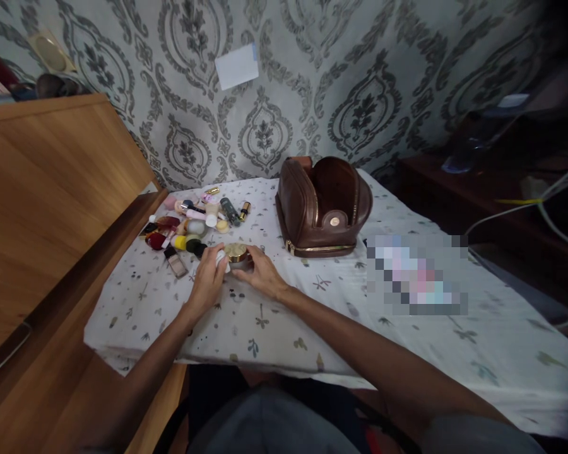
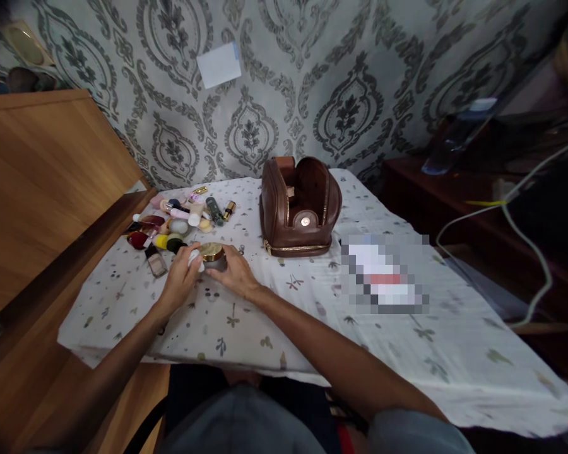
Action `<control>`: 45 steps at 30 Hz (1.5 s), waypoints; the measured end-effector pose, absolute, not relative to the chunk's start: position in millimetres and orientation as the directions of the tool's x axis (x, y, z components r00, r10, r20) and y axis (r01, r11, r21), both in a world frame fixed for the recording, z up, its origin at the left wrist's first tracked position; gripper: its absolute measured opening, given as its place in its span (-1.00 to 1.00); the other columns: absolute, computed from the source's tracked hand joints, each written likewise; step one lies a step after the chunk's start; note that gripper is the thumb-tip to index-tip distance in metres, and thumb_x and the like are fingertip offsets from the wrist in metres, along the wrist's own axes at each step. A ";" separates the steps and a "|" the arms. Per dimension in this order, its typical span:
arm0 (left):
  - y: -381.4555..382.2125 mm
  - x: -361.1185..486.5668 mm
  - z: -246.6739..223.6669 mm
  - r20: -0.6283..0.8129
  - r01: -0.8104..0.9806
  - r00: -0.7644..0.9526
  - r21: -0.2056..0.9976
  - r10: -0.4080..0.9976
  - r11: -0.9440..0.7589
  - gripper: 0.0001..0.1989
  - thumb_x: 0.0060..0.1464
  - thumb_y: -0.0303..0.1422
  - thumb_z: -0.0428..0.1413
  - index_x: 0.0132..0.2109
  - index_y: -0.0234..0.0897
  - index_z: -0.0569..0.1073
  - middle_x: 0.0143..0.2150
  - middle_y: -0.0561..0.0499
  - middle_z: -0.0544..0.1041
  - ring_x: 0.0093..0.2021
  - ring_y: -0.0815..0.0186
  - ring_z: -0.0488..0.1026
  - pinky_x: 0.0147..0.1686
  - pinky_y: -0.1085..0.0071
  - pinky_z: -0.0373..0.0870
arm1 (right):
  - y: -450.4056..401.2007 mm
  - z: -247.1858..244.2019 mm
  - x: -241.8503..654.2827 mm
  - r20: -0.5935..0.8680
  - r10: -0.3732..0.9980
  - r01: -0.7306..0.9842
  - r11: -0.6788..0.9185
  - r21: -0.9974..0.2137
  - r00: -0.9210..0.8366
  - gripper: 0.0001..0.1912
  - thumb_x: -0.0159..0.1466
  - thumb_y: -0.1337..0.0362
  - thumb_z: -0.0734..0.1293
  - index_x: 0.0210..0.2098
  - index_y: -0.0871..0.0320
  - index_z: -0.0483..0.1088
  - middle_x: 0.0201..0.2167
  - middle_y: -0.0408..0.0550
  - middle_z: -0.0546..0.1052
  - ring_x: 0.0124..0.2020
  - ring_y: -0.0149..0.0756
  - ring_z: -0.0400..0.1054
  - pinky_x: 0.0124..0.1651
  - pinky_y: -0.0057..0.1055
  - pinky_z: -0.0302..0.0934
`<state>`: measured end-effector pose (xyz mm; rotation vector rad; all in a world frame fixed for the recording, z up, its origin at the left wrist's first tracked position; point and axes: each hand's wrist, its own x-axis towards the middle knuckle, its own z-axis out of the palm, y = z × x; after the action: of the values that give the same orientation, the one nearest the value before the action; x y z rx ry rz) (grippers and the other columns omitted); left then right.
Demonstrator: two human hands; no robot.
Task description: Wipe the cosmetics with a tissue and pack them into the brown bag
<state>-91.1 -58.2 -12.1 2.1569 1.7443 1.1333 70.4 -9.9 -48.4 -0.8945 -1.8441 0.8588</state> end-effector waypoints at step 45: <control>-40.9 -81.4 13.8 0.337 0.618 0.341 0.623 0.878 -0.479 -0.63 0.32 -0.18 -0.15 -0.20 -0.23 0.50 -0.18 -0.10 0.57 -0.08 0.18 0.45 0.03 0.28 0.33 | -11.0 -56.8 72.2 0.260 0.855 0.302 0.419 -0.857 -0.449 0.23 -0.02 0.20 0.54 0.44 0.03 -0.22 0.16 0.14 0.36 0.18 0.05 0.30 0.15 0.00 0.22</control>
<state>-81.4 -40.9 13.8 2.2244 1.3170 0.9215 72.2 -11.0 -56.8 -0.9797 -1.9585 0.9843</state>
